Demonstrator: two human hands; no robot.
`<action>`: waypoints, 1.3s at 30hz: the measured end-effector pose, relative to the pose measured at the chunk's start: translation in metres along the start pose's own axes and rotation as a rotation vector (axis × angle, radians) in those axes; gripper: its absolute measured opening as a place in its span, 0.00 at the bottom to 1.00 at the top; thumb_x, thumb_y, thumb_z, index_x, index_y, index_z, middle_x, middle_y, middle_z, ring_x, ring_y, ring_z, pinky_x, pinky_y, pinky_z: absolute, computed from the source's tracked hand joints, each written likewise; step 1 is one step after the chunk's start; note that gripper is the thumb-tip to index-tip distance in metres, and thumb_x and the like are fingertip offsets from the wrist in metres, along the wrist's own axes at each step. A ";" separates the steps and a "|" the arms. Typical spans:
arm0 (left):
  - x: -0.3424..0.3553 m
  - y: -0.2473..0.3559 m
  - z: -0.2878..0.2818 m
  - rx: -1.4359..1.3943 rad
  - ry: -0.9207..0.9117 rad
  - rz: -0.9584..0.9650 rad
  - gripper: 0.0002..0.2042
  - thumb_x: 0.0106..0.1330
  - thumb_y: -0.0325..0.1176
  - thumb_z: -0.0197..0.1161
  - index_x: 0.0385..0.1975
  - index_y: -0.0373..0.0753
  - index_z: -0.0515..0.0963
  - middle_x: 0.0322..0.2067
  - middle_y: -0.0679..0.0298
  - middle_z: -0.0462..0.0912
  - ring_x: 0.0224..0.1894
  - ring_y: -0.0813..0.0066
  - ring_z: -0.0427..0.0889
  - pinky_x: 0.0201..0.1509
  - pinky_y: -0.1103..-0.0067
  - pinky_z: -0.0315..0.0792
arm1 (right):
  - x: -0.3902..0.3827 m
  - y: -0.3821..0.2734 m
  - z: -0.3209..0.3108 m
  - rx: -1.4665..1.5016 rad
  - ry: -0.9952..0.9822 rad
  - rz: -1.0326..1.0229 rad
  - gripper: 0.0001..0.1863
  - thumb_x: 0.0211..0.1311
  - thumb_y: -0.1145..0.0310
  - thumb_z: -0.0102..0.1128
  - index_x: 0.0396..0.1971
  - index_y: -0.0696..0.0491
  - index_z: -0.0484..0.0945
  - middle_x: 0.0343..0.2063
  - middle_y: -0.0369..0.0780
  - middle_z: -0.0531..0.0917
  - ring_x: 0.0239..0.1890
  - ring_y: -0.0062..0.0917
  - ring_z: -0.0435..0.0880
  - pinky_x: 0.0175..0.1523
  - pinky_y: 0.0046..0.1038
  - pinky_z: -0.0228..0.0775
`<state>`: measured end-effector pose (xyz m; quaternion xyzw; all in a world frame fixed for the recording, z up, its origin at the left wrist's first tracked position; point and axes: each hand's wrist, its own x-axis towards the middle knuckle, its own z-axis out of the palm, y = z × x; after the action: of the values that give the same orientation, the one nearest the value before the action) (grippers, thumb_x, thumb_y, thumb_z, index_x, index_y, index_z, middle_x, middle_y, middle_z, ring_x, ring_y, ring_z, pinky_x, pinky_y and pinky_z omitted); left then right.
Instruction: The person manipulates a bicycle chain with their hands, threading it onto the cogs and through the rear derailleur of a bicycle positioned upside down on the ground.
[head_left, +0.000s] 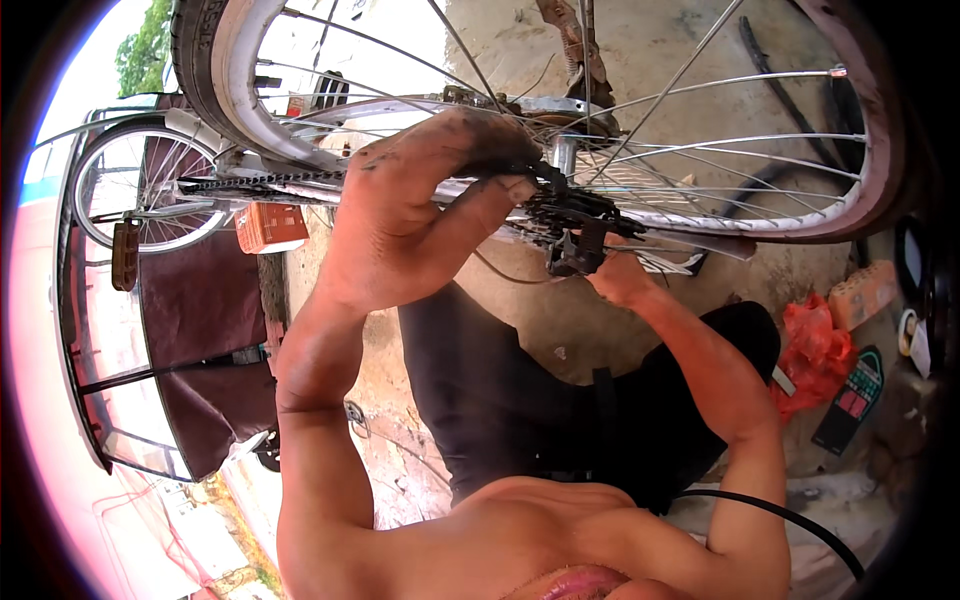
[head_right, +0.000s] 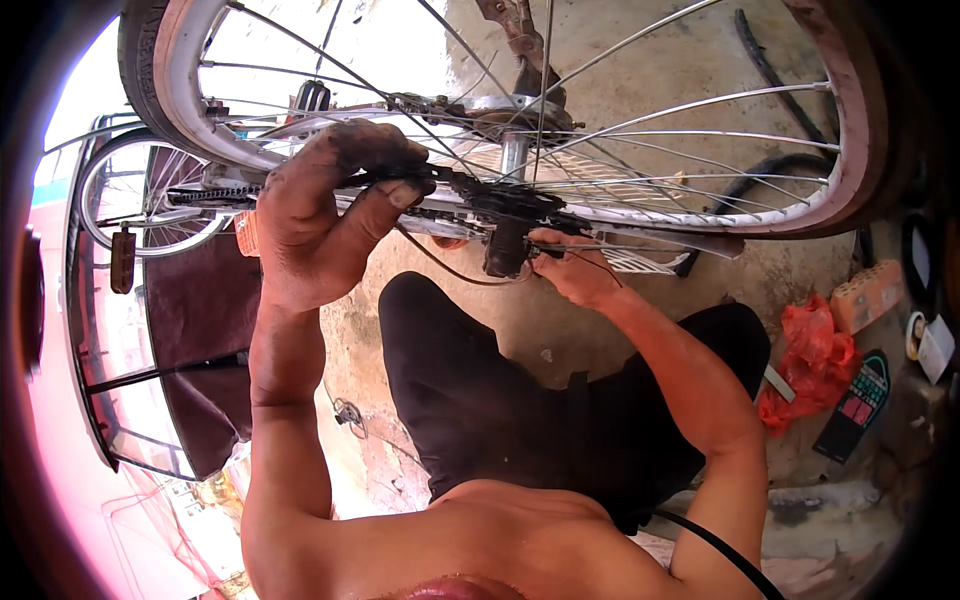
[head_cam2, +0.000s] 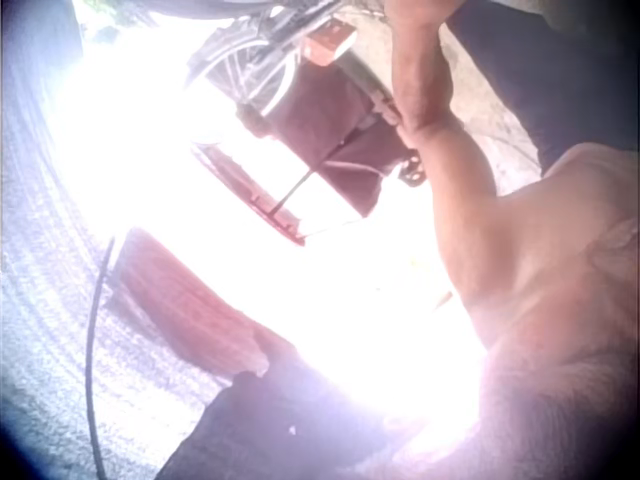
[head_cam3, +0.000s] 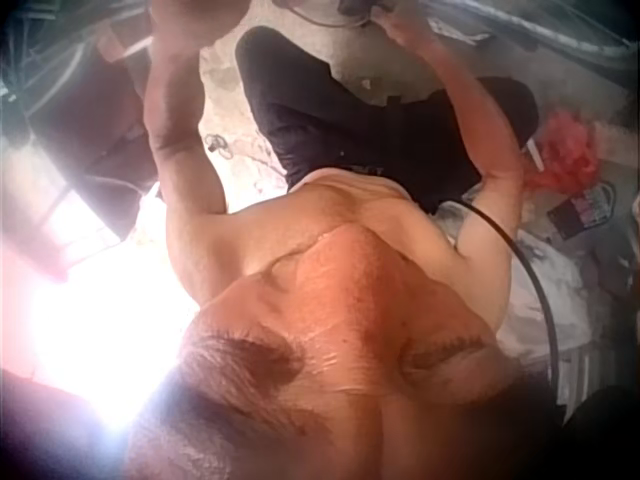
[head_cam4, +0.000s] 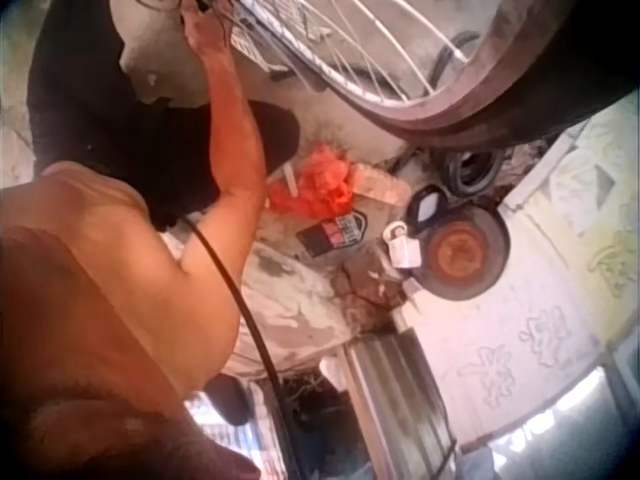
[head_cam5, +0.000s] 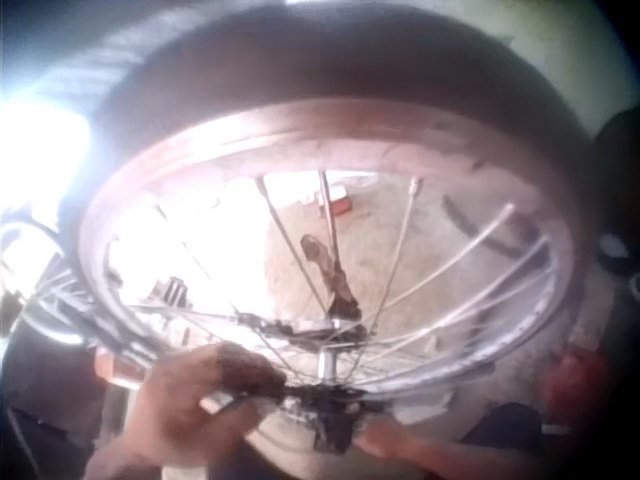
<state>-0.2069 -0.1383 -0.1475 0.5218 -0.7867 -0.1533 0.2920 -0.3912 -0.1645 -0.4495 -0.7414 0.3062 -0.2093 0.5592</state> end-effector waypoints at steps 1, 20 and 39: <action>0.001 -0.001 -0.001 -0.003 0.018 0.047 0.11 0.60 0.21 0.70 0.42 0.31 0.84 0.38 0.59 0.86 0.42 0.70 0.84 0.47 0.77 0.77 | 0.000 0.004 0.002 0.009 0.004 -0.015 0.20 0.67 0.66 0.64 0.57 0.56 0.78 0.45 0.37 0.85 0.43 0.18 0.80 0.52 0.25 0.72; 0.002 0.004 -0.005 -0.309 0.161 -0.009 0.09 0.58 0.20 0.70 0.38 0.30 0.84 0.37 0.56 0.87 0.40 0.68 0.85 0.47 0.77 0.77 | 0.004 0.017 0.007 0.213 -0.029 0.027 0.21 0.67 0.64 0.63 0.57 0.57 0.78 0.51 0.40 0.83 0.51 0.21 0.80 0.57 0.27 0.72; 0.002 -0.008 -0.013 -0.274 -0.030 0.130 0.11 0.63 0.17 0.67 0.44 0.24 0.79 0.45 0.51 0.81 0.46 0.67 0.81 0.47 0.74 0.84 | 0.000 -0.005 -0.002 0.221 -0.053 0.161 0.20 0.68 0.64 0.63 0.58 0.55 0.77 0.50 0.37 0.83 0.47 0.19 0.79 0.53 0.26 0.72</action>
<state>-0.1941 -0.1428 -0.1409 0.4226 -0.7949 -0.2478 0.3579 -0.3910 -0.1649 -0.4445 -0.6537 0.3250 -0.1765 0.6603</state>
